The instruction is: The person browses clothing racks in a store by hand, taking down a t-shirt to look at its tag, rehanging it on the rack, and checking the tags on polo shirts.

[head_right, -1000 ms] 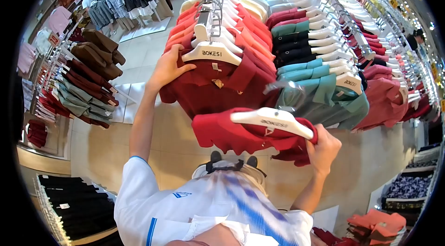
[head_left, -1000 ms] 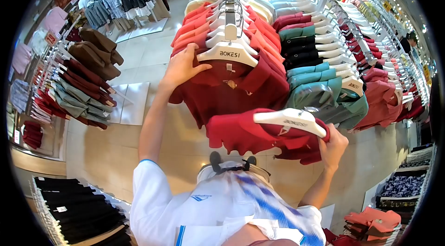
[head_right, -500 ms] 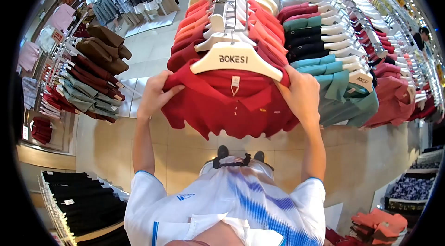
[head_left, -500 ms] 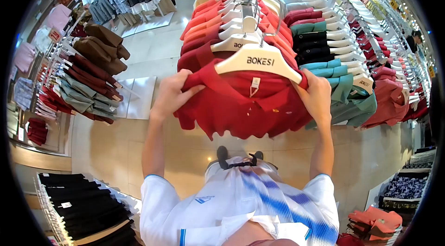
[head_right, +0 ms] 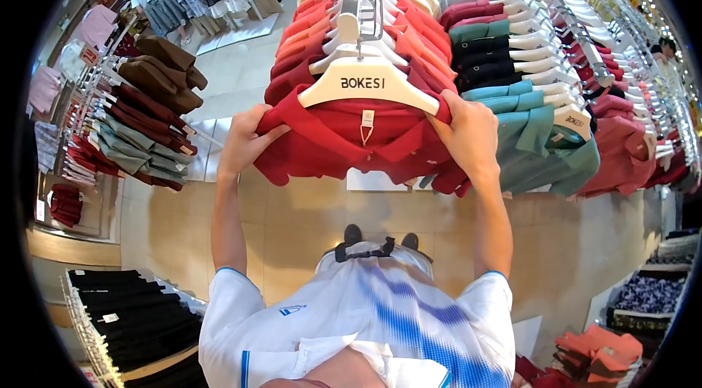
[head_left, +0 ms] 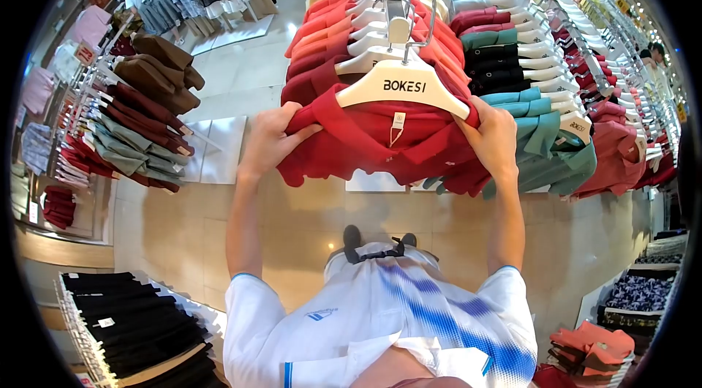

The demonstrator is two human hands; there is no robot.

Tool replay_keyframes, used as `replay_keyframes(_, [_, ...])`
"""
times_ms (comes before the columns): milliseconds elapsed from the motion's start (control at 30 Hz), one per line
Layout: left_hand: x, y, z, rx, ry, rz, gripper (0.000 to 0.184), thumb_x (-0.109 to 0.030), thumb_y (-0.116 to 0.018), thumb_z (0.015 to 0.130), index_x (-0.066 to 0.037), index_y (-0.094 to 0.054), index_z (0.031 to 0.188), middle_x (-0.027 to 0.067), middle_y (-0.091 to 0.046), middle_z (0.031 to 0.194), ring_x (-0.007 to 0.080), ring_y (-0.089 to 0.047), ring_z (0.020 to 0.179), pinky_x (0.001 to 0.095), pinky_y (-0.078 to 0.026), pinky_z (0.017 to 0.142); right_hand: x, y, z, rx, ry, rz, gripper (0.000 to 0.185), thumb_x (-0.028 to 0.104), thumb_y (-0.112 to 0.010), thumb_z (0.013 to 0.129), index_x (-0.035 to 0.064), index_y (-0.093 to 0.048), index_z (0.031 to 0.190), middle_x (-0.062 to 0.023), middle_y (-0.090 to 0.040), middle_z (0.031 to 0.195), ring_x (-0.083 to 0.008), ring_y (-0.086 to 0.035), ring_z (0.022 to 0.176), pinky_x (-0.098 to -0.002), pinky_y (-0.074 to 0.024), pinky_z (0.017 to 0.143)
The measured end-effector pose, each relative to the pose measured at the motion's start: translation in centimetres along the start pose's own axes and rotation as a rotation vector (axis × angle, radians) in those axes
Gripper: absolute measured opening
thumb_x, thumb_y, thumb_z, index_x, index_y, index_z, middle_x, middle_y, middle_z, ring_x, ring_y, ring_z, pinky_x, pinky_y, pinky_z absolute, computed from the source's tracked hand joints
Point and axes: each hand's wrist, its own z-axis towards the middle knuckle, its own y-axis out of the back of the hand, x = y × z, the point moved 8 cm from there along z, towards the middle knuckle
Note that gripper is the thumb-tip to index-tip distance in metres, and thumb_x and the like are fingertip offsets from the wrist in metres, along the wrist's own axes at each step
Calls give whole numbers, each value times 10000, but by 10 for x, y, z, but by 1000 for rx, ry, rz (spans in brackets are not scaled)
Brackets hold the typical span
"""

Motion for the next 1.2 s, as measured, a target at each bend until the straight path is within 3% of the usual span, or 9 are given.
replay_keyframes(267, [33,-35,-3,74,89,-28,295,-240,-770,809,-18,-580,848,158,-641,733,318,-617,643,356,-495,597,-14,-31,4,42,-4,-87,294,357,-697,818,74,-632,860,-171,-637,711,-383,-620,710,-489,-483,632])
replay_keyframes(333, [41,-37,-2,69,131,-33,246,-178,-762,827,-10,-609,919,105,-657,732,185,-625,649,295,-496,629,-16,-39,8,60,16,-81,302,365,-692,822,73,-617,836,-169,-636,706,-386,-621,710,-492,-482,628])
replay_keyframes(533, [67,-42,-7,-27,195,-114,291,-195,-778,814,-4,-585,919,125,-669,763,205,-647,673,316,-518,640,-25,-37,7,91,13,-15,416,435,-711,806,44,-569,812,-169,-633,724,-391,-610,734,-492,-469,645])
replay_keyframes(633, [98,-46,-22,-50,273,-196,319,-195,-769,829,-7,-585,1009,90,-686,871,153,-643,789,299,-524,692,-39,-33,-8,133,29,94,372,361,-739,801,26,-597,876,-177,-646,756,-371,-626,731,-438,-491,662])
replay_keyframes(700, [107,-53,-33,-99,300,-277,324,-194,-761,838,-10,-584,1037,82,-687,906,145,-638,825,295,-523,709,-62,-37,-29,156,-154,519,327,240,-759,791,11,-623,980,-180,-658,801,-299,-653,726,-370,-506,693])
replay_keyframes(900, [157,-88,-84,-281,568,-666,342,-234,-733,870,7,-564,1044,88,-665,988,178,-619,836,327,-511,728,-111,-95,-101,34,-462,961,247,95,-707,851,-13,-634,1061,-61,-697,883,-113,-631,802,-284,-508,734])
replay_keyframes(933, [158,-80,-85,-307,538,-405,355,-236,-747,856,13,-555,1021,98,-649,1001,206,-607,847,338,-500,728,-112,-107,-110,42,-607,1156,236,87,-687,876,-22,-637,1079,-36,-698,916,-97,-623,827,-268,-507,744])
replay_keyframes(1067, [97,-68,-88,-478,387,405,393,-209,-802,785,20,-533,959,140,-599,1046,282,-563,901,380,-464,755,-101,-114,-107,-61,-533,1280,249,91,-631,927,-34,-631,1142,-37,-685,1019,-78,-609,909,-245,-491,815])
replay_keyframes(1200, [-29,-133,-44,-310,-56,185,556,-203,-853,692,-8,-546,1111,151,-567,1131,344,-547,1018,430,-446,877,-100,-128,-113,-37,-580,1467,259,108,-598,951,-16,-610,1177,-32,-668,1079,-87,-606,948,-253,-480,843])
